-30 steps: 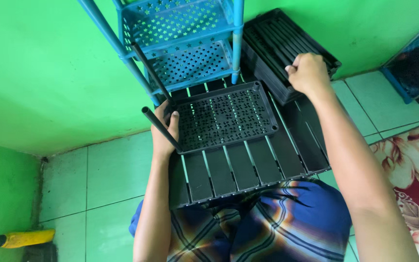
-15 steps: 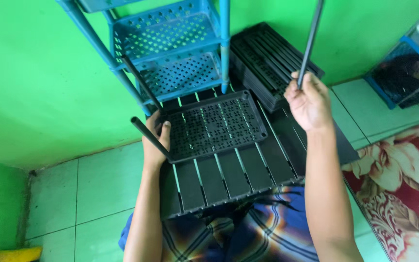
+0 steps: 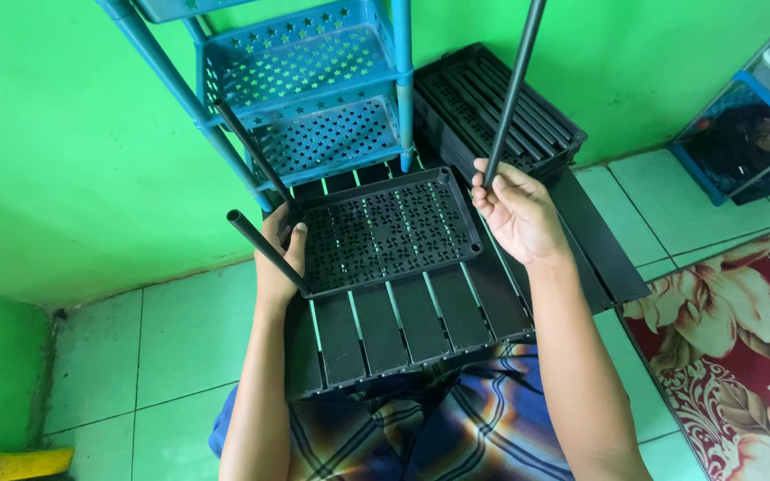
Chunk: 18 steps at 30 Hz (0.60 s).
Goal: The person assembles a blue three-tier plastic storage rack by inserting vertical poles into the trays and stacking them. They then handle black plastic trays and rods, inserting rods into the trays to form a frame.
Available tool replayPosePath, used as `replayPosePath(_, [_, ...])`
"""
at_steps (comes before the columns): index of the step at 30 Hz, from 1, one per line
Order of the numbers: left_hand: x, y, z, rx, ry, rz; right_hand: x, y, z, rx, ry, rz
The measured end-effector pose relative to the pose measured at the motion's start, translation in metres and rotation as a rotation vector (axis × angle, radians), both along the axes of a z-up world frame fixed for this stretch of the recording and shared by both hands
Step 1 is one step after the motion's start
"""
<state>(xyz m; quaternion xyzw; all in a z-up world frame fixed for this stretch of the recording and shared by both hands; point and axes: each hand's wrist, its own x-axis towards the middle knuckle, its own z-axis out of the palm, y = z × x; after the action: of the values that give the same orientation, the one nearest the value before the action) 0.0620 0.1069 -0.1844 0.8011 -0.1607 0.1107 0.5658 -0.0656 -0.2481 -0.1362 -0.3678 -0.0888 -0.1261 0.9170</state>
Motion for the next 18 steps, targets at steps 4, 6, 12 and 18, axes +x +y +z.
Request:
replayPosePath(4, [0.001, 0.001, 0.000, -0.009, 0.007, -0.005, 0.004, 0.000, -0.003, 0.009, -0.001, 0.014])
replayPosePath(6, [0.000, 0.001, -0.001, -0.006, 0.011, -0.005, 0.004, -0.001, -0.007, 0.025, -0.014, 0.017])
replayPosePath(12, [0.002, -0.002, 0.002, -0.012, -0.023, -0.011, 0.010, -0.003, -0.014, 0.131, -0.062, 0.089])
replayPosePath(18, [-0.002, 0.000, 0.005, 0.028, 0.029, 0.006, 0.011, 0.003, -0.018, 0.089, -0.088, 0.132])
